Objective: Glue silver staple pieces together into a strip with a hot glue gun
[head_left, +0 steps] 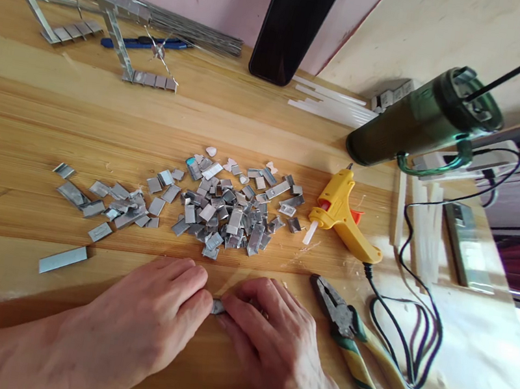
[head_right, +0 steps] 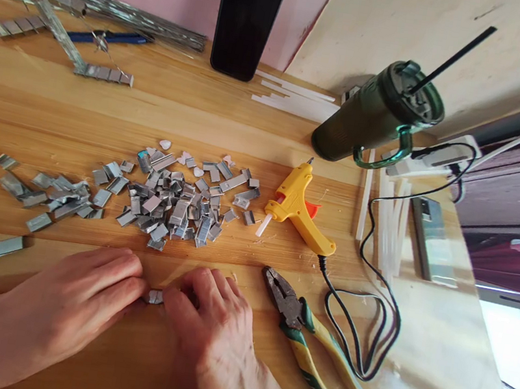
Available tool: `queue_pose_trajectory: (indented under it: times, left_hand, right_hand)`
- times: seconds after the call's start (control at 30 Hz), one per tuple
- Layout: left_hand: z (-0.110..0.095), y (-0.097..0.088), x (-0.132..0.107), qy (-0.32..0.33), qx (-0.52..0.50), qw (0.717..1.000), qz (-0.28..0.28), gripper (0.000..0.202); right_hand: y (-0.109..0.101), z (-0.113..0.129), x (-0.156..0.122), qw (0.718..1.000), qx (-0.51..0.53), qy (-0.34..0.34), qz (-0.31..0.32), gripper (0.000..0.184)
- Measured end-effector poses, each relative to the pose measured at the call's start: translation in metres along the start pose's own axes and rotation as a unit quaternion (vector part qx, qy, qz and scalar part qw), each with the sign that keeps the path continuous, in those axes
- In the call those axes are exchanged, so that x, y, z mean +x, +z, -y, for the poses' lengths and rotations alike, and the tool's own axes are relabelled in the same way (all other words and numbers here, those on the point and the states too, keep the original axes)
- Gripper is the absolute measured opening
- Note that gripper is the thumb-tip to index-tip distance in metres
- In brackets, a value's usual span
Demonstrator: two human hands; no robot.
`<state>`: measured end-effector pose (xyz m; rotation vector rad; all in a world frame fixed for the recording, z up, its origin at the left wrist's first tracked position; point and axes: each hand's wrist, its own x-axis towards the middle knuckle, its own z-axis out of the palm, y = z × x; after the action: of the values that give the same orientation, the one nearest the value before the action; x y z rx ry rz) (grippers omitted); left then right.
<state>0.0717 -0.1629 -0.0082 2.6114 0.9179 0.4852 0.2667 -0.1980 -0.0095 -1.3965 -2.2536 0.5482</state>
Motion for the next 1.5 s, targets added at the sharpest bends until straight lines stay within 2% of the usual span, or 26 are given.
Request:
queue_pose_trajectory:
  times: [0.67, 0.93, 1.13, 1.27, 1.5]
  left_hand:
    - [0.002, 0.004, -0.003, 0.005, -0.004, 1.000, 0.022, 0.026]
    - [0.004, 0.005, -0.001, 0.006, -0.002, 1.000, 0.012, 0.029]
    - [0.005, 0.008, -0.007, 0.017, 0.022, 0.999, 0.038, 0.026]
    - [0.007, 0.010, -0.010, 0.002, 0.017, 0.998, 0.062, 0.024]
    - [0.006, 0.005, -0.003, -0.014, 0.048, 0.996, 0.075, 0.019]
  right_hand:
    - [0.002, -0.002, -0.002, 1.000, 0.010, 0.003, 0.012, 0.011]
    - [0.002, -0.002, -0.003, 1.000, 0.001, 0.001, 0.028, 0.010]
    - [0.002, -0.002, -0.002, 1.000, -0.012, -0.006, 0.022, 0.008]
    - [0.004, -0.002, -0.001, 1.000, -0.018, -0.009, 0.014, 0.008]
    - [0.007, -0.003, 0.001, 0.998, -0.060, -0.002, 0.018, 0.005]
